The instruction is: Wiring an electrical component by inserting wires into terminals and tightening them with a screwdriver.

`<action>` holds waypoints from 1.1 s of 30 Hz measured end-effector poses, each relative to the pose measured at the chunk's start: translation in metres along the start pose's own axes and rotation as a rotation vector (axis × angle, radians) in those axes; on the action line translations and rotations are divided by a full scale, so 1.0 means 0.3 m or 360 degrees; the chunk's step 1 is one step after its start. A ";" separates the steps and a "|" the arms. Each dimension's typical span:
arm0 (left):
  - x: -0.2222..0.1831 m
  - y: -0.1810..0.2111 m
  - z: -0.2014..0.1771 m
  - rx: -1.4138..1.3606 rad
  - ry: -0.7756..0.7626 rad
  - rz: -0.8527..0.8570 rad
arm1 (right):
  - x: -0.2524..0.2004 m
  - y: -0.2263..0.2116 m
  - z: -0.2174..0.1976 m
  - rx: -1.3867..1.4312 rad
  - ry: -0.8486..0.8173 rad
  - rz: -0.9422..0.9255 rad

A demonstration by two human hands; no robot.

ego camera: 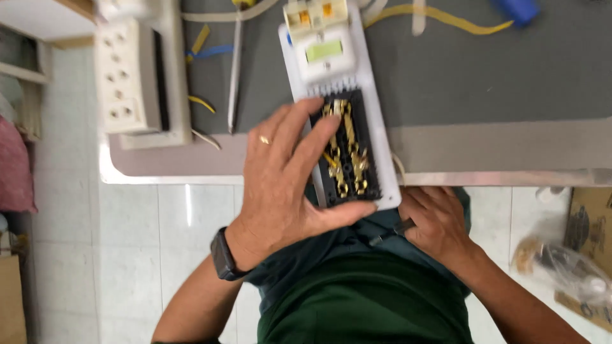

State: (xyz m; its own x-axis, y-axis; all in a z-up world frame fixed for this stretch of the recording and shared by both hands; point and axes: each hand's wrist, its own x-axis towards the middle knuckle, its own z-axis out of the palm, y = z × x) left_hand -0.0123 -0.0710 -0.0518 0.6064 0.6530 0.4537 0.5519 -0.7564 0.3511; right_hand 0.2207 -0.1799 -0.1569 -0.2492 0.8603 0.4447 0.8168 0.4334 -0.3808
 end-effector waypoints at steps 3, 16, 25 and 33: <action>0.008 -0.011 0.004 0.0052 -0.0107 -0.0085 | -0.064 -0.015 0.018 0.0080 0.0094 0.0003; 0.009 -0.092 -0.058 -0.0206 -0.0395 0.0050 | 0.098 -0.224 -0.204 0.1305 0.0243 0.1243; -0.038 0.046 -0.063 -0.0058 0.0007 -0.0329 | 0.329 -0.235 -0.280 0.0091 0.0174 0.0479; -0.050 0.067 -0.072 -0.0213 0.0152 -0.0436 | 0.415 -0.225 -0.248 0.0309 -0.0166 0.0865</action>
